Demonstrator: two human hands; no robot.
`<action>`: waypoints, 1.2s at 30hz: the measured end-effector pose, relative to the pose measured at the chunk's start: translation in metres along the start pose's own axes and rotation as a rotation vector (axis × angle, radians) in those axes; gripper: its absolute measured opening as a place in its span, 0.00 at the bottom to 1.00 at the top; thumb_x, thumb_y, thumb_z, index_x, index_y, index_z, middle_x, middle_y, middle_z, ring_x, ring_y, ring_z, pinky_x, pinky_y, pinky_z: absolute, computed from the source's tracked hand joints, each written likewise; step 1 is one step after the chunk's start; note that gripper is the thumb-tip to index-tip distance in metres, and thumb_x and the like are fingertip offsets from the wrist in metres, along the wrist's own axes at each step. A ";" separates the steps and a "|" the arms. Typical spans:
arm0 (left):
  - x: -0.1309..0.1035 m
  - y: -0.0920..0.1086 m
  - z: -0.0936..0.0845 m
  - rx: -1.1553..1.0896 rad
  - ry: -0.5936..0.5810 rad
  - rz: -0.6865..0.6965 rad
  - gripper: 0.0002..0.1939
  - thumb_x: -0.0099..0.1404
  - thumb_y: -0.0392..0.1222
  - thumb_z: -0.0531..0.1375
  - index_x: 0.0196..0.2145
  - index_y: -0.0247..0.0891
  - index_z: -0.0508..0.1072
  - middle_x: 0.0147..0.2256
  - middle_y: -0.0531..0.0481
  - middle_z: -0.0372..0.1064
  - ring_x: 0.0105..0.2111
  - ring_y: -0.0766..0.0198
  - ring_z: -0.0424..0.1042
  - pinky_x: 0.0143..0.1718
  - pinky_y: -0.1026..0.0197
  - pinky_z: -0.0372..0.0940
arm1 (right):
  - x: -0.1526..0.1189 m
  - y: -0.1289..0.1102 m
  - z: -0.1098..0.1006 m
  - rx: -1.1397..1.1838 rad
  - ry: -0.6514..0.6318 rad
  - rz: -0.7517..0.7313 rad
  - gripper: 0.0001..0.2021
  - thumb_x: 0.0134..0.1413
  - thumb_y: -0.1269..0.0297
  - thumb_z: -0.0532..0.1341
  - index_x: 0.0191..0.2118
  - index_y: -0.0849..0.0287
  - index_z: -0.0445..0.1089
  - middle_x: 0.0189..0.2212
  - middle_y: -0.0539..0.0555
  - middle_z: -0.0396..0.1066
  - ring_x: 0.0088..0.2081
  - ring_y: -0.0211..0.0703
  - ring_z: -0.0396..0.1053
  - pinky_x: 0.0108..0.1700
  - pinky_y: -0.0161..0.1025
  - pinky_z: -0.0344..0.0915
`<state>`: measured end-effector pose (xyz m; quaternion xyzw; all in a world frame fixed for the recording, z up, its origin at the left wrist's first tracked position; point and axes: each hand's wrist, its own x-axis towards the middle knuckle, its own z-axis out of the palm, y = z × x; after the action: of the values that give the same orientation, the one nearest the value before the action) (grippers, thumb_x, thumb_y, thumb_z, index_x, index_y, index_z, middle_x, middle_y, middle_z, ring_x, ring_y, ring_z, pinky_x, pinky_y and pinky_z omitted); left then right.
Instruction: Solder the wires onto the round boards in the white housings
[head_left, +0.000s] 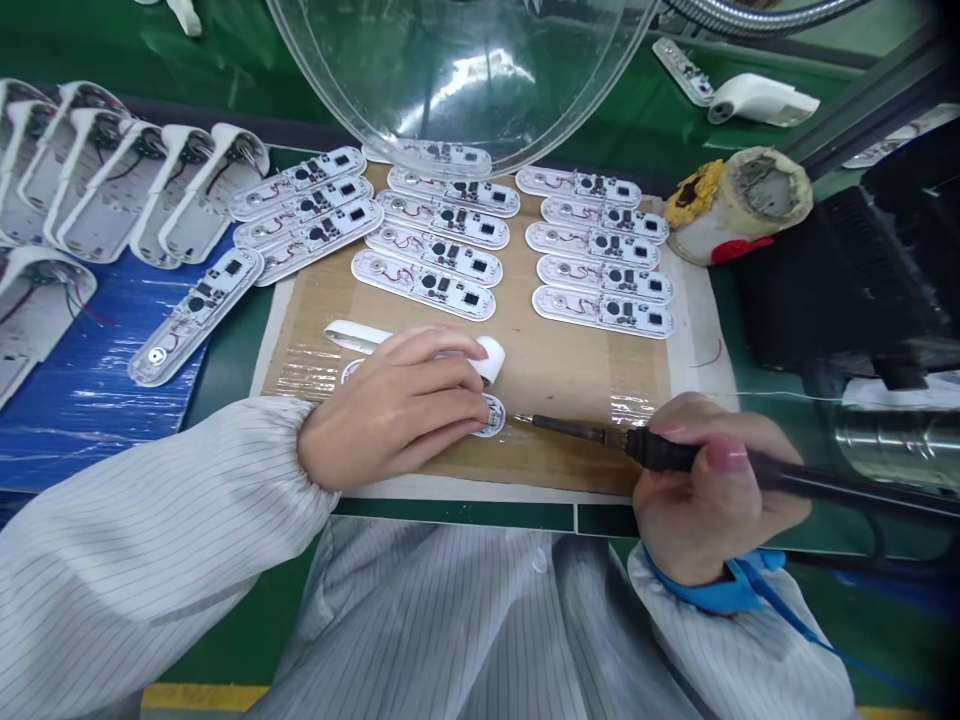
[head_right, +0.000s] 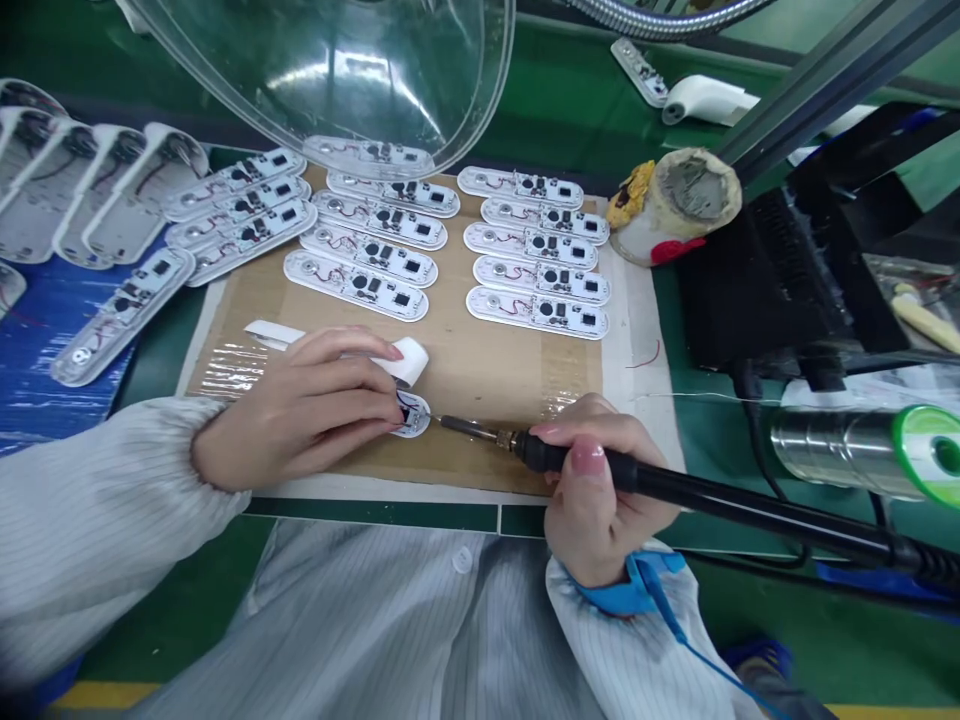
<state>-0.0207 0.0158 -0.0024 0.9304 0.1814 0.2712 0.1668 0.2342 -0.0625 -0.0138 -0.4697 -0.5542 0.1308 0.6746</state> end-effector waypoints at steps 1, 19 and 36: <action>0.000 0.002 -0.001 -0.005 0.000 -0.028 0.04 0.76 0.35 0.61 0.44 0.41 0.77 0.44 0.47 0.79 0.61 0.52 0.72 0.61 0.49 0.68 | 0.000 0.000 0.000 -0.001 -0.009 0.008 0.09 0.62 0.67 0.61 0.30 0.56 0.76 0.20 0.48 0.68 0.18 0.38 0.60 0.18 0.39 0.53; 0.008 0.021 -0.005 -0.083 -0.040 -0.314 0.09 0.74 0.34 0.58 0.40 0.38 0.79 0.63 0.37 0.64 0.64 0.46 0.68 0.61 0.42 0.67 | -0.001 -0.002 -0.002 -0.022 -0.135 0.048 0.09 0.67 0.65 0.63 0.33 0.55 0.78 0.21 0.48 0.70 0.20 0.37 0.63 0.19 0.38 0.53; 0.008 0.024 -0.002 -0.052 -0.050 -0.328 0.09 0.75 0.34 0.58 0.40 0.36 0.78 0.63 0.35 0.64 0.65 0.46 0.67 0.60 0.41 0.67 | -0.002 -0.003 -0.004 -0.045 -0.216 0.029 0.09 0.68 0.68 0.62 0.36 0.54 0.79 0.23 0.48 0.73 0.20 0.39 0.65 0.19 0.40 0.59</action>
<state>-0.0096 -0.0011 0.0127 0.8902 0.3195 0.2215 0.2374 0.2359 -0.0671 -0.0127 -0.4761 -0.6195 0.1779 0.5983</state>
